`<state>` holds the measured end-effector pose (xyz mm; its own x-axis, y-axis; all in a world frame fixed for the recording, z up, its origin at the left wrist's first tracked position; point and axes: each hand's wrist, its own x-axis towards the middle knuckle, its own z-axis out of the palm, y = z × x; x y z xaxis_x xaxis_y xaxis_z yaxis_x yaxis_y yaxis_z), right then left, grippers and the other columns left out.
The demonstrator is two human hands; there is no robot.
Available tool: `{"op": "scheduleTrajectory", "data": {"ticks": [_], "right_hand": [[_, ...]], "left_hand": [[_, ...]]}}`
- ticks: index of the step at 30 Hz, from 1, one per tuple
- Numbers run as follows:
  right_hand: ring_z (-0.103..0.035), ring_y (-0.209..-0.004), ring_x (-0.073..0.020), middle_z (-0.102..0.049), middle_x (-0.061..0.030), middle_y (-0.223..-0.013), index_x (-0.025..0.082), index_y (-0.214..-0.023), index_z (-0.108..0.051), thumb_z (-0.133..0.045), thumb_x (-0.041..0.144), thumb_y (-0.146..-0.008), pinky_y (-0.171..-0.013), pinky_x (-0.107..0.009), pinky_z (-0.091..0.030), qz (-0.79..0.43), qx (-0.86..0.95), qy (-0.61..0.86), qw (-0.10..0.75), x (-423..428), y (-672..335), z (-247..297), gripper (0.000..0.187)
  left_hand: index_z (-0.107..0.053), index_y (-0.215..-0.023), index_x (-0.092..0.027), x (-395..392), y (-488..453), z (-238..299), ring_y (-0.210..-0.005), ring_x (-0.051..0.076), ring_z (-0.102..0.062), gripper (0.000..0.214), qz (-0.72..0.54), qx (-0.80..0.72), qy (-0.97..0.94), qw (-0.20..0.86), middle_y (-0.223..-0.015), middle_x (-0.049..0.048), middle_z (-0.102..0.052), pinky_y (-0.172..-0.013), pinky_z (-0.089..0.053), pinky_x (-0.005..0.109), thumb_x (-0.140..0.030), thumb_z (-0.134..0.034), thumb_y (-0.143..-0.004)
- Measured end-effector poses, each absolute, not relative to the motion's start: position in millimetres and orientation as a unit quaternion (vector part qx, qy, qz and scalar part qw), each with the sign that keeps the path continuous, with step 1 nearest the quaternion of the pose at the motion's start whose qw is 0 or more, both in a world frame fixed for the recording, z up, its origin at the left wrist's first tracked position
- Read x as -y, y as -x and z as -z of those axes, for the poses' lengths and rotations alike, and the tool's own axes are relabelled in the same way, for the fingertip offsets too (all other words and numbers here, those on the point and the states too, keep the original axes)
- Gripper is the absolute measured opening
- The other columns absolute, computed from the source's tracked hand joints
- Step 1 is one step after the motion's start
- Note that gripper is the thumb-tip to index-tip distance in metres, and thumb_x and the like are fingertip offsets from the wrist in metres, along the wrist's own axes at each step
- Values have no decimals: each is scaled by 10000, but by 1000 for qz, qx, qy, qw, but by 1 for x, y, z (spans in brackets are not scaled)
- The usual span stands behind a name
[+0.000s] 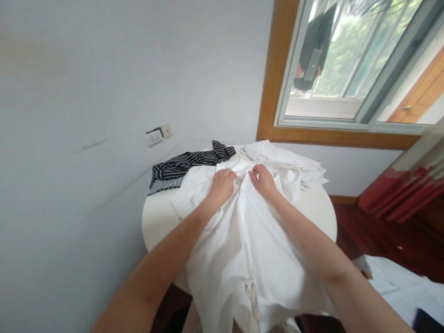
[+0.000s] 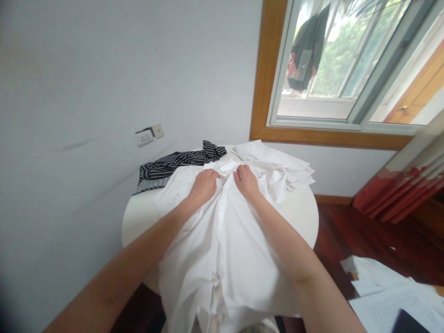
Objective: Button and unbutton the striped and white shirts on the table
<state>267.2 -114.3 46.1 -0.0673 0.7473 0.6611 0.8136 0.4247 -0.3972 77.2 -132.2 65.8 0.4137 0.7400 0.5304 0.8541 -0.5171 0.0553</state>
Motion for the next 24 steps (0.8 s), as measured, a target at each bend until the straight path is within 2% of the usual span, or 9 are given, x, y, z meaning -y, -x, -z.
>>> {"op": "scheduleTrajectory", "data": {"ticks": [3,8,11,14,17,20,24], "right_hand": [[-517,-825,-200,-535,-56,-856,208,-897,-484,-390,292,-919,-733,-299,-401,38,707,558,433,114,-260,-26,128],[-520,-834,-202,-543,-57,-866,207,-931,-472,-341,338,-945,-735,-300,-396,25,681,576,451,110,-259,-8,186],[-525,-845,-201,-549,-60,-887,208,-940,-471,-330,349,-949,-732,-298,-399,20,675,580,456,108,-260,-3,199],[-531,-849,-200,-554,-59,-895,208,-953,-470,-327,359,-950,-726,-295,-401,13,667,585,460,107,-260,0,209],[-534,-831,-198,-555,-51,-876,209,-957,-467,-333,361,-947,-723,-295,-400,6,659,591,465,106,-260,1,203],[-531,-808,-198,-555,-48,-853,209,-947,-469,-342,357,-942,-720,-295,-396,5,653,596,468,107,-261,0,194],[-528,-790,-196,-559,-47,-848,209,-946,-471,-352,353,-937,-710,-293,-392,7,649,598,470,109,-261,0,187]], "left_hand": [[-599,-1013,-185,135,-83,-41,-958,204,-565,264,295,418,859,1,-973,63,-636,-891,-420,345,-103,-416,-843],[-602,-1007,-191,132,-75,-23,-891,171,-603,269,306,340,863,-217,-954,32,-665,-815,-464,280,-248,-353,-921],[-597,-1023,-184,128,-70,-22,-911,167,-601,298,316,330,845,-278,-971,32,-666,-835,-469,277,-307,-339,-936],[-563,-1135,-185,125,-67,-21,-1004,176,-583,316,309,316,859,-258,-1090,57,-646,-912,-448,303,-311,-352,-936],[-524,-1215,-182,126,-64,-21,-1098,196,-541,338,300,305,886,-177,-1187,87,-607,-988,-404,346,-289,-390,-923],[-561,-1164,-202,127,-62,-23,-1069,200,-552,307,289,317,896,-112,-1120,70,-638,-968,-415,353,-283,-386,-925],[-604,-1088,-231,131,-63,-25,-1009,188,-600,277,293,361,879,-106,-1070,27,-670,-910,-441,311,-327,-403,-922]]}}
